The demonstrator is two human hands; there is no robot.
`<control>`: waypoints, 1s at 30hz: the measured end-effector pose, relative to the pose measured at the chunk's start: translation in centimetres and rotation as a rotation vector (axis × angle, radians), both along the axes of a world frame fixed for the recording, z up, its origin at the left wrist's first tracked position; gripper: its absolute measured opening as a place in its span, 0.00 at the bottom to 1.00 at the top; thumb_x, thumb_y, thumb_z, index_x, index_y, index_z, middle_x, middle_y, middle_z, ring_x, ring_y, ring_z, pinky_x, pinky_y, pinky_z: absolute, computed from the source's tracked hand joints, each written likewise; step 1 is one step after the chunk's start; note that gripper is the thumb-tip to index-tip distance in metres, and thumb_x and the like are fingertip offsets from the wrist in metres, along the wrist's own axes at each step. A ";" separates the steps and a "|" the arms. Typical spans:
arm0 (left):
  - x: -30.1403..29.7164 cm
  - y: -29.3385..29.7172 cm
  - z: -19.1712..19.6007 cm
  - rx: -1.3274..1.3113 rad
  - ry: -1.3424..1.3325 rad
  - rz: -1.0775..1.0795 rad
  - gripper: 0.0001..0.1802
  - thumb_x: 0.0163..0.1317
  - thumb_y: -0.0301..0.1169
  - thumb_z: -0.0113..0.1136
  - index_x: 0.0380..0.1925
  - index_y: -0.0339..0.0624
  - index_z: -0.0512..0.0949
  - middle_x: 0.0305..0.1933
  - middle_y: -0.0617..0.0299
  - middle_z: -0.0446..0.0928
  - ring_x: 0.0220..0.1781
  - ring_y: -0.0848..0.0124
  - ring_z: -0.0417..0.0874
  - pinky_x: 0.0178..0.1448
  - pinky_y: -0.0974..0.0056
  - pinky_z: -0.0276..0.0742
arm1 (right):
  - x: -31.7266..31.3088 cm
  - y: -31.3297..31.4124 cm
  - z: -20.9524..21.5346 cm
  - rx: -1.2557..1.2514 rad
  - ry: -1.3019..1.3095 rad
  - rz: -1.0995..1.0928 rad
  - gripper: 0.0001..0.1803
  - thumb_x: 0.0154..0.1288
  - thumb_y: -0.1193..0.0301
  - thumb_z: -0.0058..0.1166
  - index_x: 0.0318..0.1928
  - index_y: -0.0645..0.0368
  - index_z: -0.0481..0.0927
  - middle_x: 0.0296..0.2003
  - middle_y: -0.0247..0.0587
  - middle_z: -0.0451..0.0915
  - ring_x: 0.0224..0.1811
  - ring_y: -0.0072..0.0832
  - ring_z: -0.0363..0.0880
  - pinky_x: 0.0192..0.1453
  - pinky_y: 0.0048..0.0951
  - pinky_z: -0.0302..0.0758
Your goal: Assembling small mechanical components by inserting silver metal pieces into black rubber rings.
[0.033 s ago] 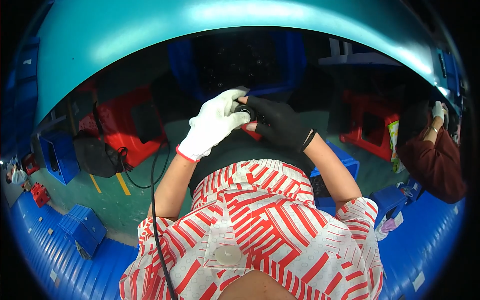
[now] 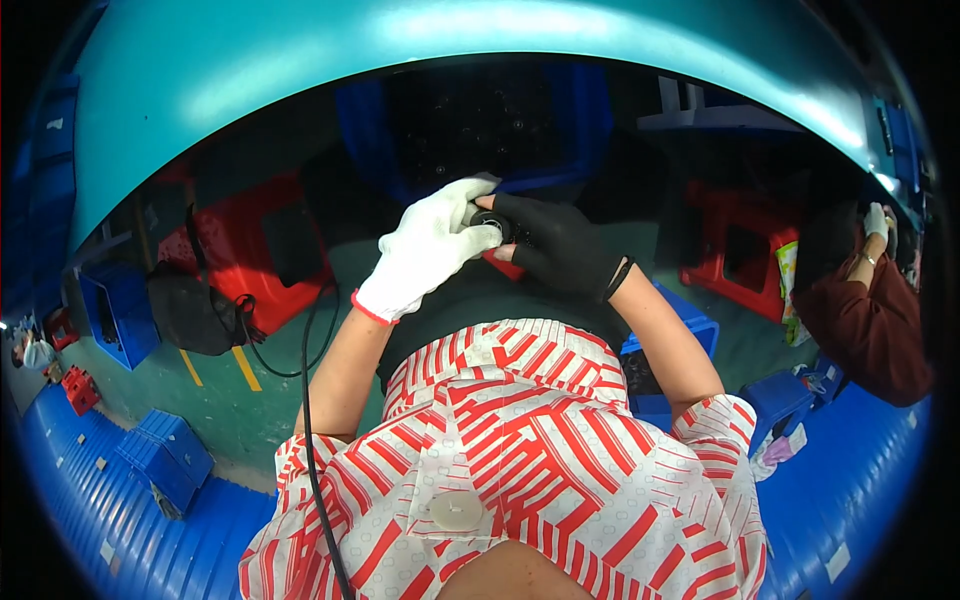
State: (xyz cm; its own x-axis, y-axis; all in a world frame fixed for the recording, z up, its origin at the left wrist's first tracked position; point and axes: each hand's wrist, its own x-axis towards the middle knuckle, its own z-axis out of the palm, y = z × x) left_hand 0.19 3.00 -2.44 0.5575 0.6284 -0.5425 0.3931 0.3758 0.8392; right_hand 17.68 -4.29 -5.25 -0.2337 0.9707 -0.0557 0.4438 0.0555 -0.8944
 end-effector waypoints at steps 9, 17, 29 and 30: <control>1.0 -1.6 0.5 -0.016 -0.095 0.148 0.28 0.57 0.20 0.58 0.59 0.30 0.66 0.44 0.50 0.79 0.38 0.71 0.82 0.46 0.70 0.78 | -0.2 0.0 -0.2 0.172 -0.171 -0.042 0.23 0.52 0.63 0.66 0.47 0.56 0.76 0.37 0.45 0.80 0.33 0.40 0.81 0.36 0.35 0.76; 0.5 -0.7 0.1 -0.113 -0.115 0.127 0.28 0.58 0.21 0.57 0.59 0.27 0.64 0.45 0.48 0.78 0.39 0.70 0.83 0.45 0.70 0.80 | -0.8 -0.1 0.0 0.165 -0.162 -0.102 0.23 0.52 0.63 0.67 0.47 0.58 0.77 0.38 0.46 0.81 0.35 0.39 0.81 0.38 0.34 0.77; -0.5 -1.1 -1.0 -0.245 -0.394 0.280 0.25 0.61 0.22 0.54 0.59 0.26 0.64 0.45 0.47 0.78 0.41 0.69 0.83 0.46 0.70 0.81 | 0.0 -0.3 0.4 -0.247 0.336 -0.219 0.24 0.60 0.65 0.60 0.56 0.59 0.74 0.48 0.47 0.80 0.48 0.36 0.80 0.53 0.29 0.74; -0.4 -1.1 -0.9 -0.244 -0.394 0.279 0.25 0.61 0.22 0.54 0.59 0.26 0.64 0.45 0.47 0.78 0.41 0.69 0.83 0.46 0.70 0.81 | 0.1 -0.3 0.3 -0.405 0.484 -0.254 0.22 0.62 0.65 0.58 0.56 0.60 0.75 0.47 0.47 0.80 0.48 0.35 0.80 0.54 0.29 0.74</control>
State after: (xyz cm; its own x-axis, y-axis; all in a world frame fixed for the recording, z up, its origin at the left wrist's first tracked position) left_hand -0.26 1.90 -3.36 0.5784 0.6634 -0.4747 -0.0766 0.6235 0.7780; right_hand 17.83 -4.63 -4.92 -0.0916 0.9235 -0.3725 -0.0564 -0.3783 -0.9240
